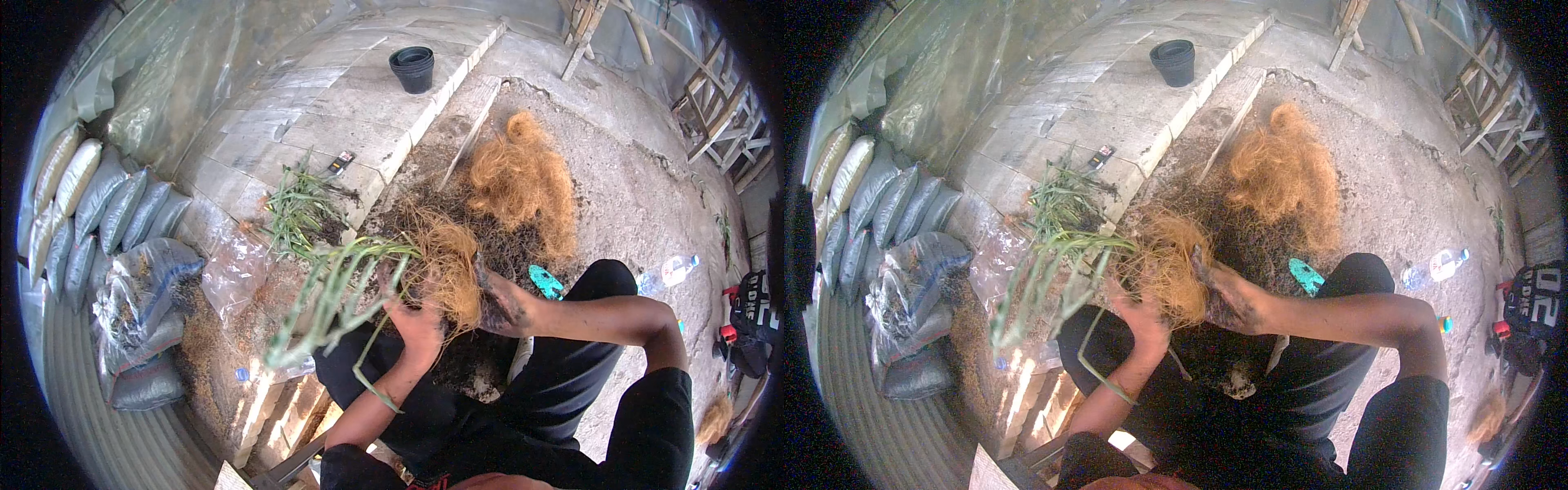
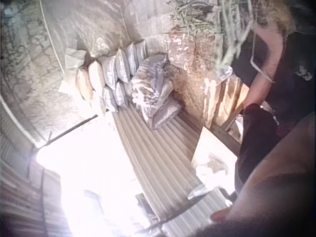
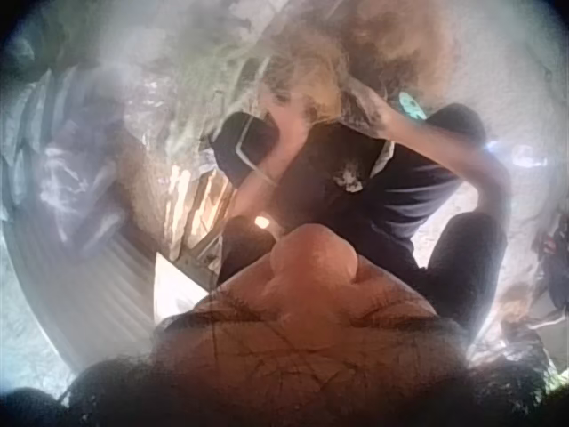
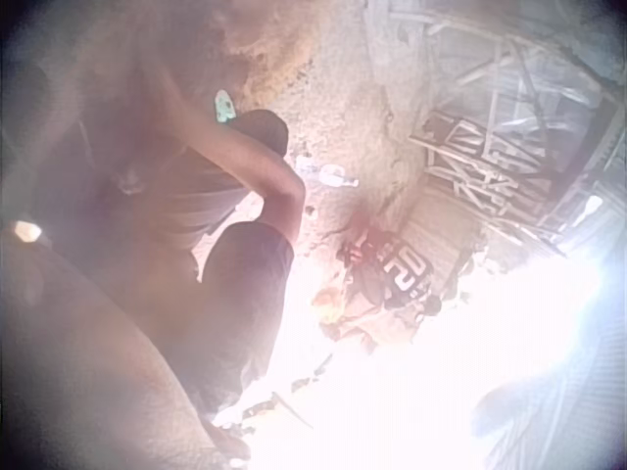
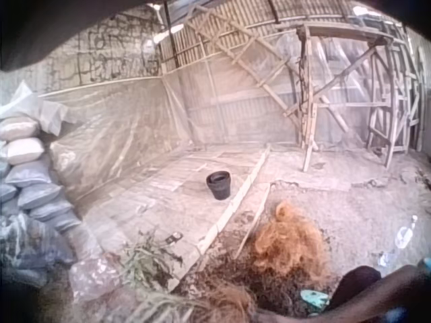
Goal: The person sits on the ground and wraps a small plant with exposed roots in a mixture of dark soil and fibrous material. They use their hands to pack the soil around the root ball and then layer the fibrous material over it to create a compact bundle.
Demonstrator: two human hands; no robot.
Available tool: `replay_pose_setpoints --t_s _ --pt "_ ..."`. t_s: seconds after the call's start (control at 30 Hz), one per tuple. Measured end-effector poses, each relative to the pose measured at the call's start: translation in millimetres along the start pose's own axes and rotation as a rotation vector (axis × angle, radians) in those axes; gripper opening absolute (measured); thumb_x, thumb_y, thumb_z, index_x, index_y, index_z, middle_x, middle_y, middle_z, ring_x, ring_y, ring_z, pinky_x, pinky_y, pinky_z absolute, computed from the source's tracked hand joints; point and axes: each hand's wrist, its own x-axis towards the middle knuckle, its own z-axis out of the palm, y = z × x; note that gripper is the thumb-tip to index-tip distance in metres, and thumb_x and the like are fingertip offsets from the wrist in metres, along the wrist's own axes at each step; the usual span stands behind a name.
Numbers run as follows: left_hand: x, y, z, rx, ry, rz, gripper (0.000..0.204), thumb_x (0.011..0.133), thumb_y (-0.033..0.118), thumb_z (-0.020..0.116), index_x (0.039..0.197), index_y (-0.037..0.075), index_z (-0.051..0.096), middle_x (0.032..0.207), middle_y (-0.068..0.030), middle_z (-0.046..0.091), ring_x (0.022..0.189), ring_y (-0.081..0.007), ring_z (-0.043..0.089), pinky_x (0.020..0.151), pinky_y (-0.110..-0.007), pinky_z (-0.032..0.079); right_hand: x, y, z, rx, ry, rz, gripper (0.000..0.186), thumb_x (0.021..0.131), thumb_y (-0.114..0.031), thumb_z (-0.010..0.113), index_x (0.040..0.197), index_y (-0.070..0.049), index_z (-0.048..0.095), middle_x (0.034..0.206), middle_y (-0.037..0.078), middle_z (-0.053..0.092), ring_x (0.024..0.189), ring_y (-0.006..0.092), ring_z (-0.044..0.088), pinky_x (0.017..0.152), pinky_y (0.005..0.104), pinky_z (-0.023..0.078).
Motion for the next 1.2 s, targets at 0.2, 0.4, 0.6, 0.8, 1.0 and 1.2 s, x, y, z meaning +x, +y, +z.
replay_pose_setpoints --t_s 0.2,0.4,0.6,0.8,1.0,1.2 --pt "-1.3 -34.3 -18.4 -0.916 -0.283 -0.463 0.069 0.089 0.033 0.058 0.137 -0.003 0.025 0.138 -0.0195 0.031 0.129 -0.0314 0.031 0.105 -0.038 0.027 -0.2 -24.8 29.2 0.108 0.326 0.072 0.048 0.092 -0.048 0.043 0.128 -0.016 0.047 0.127 0.000 0.052 0.117 0.0137 0.048 0.099 0.0331 0.039" --pt "54.1 1.8 -11.7 -0.008 -0.374 -0.066 0.076 0.082 0.048 0.057 0.135 -0.001 0.033 0.133 -0.0215 0.038 0.131 -0.0334 0.028 0.109 -0.044 0.018 0.9 -38.6 24.6 0.208 0.308 -0.057 0.054 0.091 -0.053 0.039 0.129 -0.015 0.046 0.128 0.005 0.050 0.120 0.0206 0.045 0.103 0.0401 0.035" --pt "56.6 -28.1 -58.7 0.281 -0.515 -0.054 0.065 0.094 0.041 0.040 0.140 -0.001 0.023 0.140 -0.0223 0.034 0.132 -0.0280 0.031 0.110 -0.037 0.022 3.2 -44.6 -1.7 0.297 0.015 -0.274 0.061 0.087 -0.059 0.042 0.133 -0.019 0.042 0.135 0.007 0.045 0.122 0.0290 0.045 0.102 0.0507 0.036" --pt "58.2 19.2 -30.2 0.467 -0.453 -0.266 0.067 0.092 0.050 0.043 0.117 -0.012 0.050 0.118 -0.0335 0.050 0.117 -0.0419 0.046 0.100 -0.039 0.035 -0.6 -62.5 -0.2 0.350 0.101 -0.278 0.061 0.087 -0.062 0.039 0.130 -0.019 0.045 0.131 0.005 0.048 0.118 0.0257 0.048 0.098 0.0460 0.040" --pt "47.4 31.6 -20.5 0.840 -0.562 0.002 0.055 0.085 0.043 0.059 0.103 -0.009 0.058 0.095 -0.0259 0.063 0.094 -0.0393 0.060 0.085 -0.043 0.045 -3.1 -65.6 0.1 0.345 0.135 -0.291 0.057 0.090 -0.058 0.037 0.129 -0.018 0.047 0.127 0.005 0.052 0.114 0.0247 0.050 0.093 0.0430 0.043" --pt "35.9 41.6 -1.5 0.841 -0.468 0.398 0.047 0.072 0.036 0.074 0.098 0.001 0.058 0.090 -0.0172 0.062 0.084 -0.0354 0.059 0.077 -0.043 0.047 -2.1 -60.4 -2.2 0.328 0.148 -0.286 0.051 0.093 -0.052 0.036 0.129 -0.018 0.047 0.126 0.005 0.052 0.114 0.0227 0.050 0.094 0.0405 0.043"
